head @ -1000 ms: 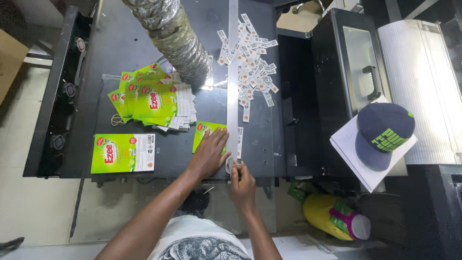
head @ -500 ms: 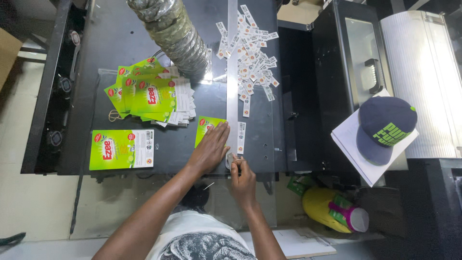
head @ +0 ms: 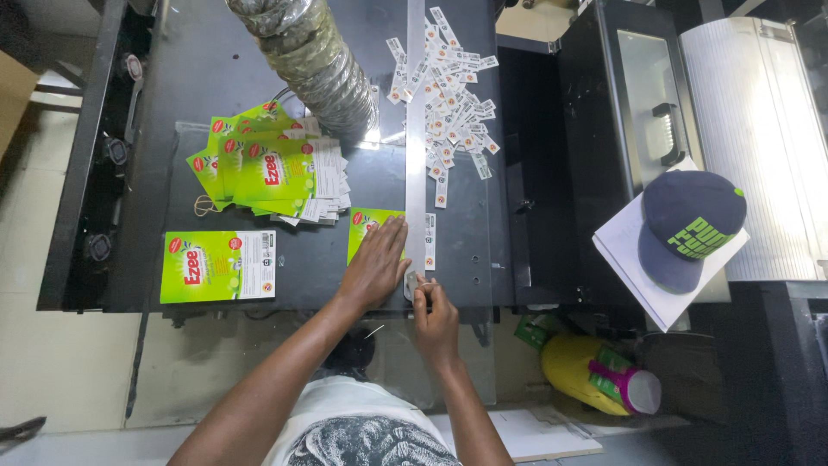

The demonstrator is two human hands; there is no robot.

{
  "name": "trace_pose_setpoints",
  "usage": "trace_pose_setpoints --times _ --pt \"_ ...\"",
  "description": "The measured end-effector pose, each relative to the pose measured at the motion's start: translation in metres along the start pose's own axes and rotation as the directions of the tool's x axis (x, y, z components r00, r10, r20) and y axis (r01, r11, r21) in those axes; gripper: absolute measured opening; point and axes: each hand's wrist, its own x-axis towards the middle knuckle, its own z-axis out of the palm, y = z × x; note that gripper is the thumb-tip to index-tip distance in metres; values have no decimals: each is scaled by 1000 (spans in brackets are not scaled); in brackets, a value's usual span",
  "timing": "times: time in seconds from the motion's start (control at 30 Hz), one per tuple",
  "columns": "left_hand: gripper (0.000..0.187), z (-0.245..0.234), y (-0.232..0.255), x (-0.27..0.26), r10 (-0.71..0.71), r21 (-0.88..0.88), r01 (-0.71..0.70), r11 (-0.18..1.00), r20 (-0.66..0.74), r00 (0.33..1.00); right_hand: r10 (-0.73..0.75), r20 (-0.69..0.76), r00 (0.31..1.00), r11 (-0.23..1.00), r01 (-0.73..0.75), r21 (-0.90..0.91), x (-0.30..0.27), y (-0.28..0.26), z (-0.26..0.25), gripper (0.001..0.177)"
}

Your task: The person uses a utility knife and a metal ruler to cut small rectangular pieces from green printed paper sheets. The person repeatedly aligns the ruler, cuts along the edge, and moves the cut pieces aside on the table.

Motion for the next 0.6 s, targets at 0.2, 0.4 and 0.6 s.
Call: trace_pose_setpoints --times 0.2,0.4,0.6 --pt "66 -12 7 0 0 11 0 1000 4 1000 9 4 1000 1000 -9 -11 0 5 2 28" --pt "64 -12 8 -1 5 -21 -5 1000 3 1000 11 -3 1000 1000 -11 -11 -3 -2 1 26" --pt "66 -2 4 0 42 -36 -44 998 -40 998 23 15 1000 1000 -23 -15 -3 -8 -3 28"
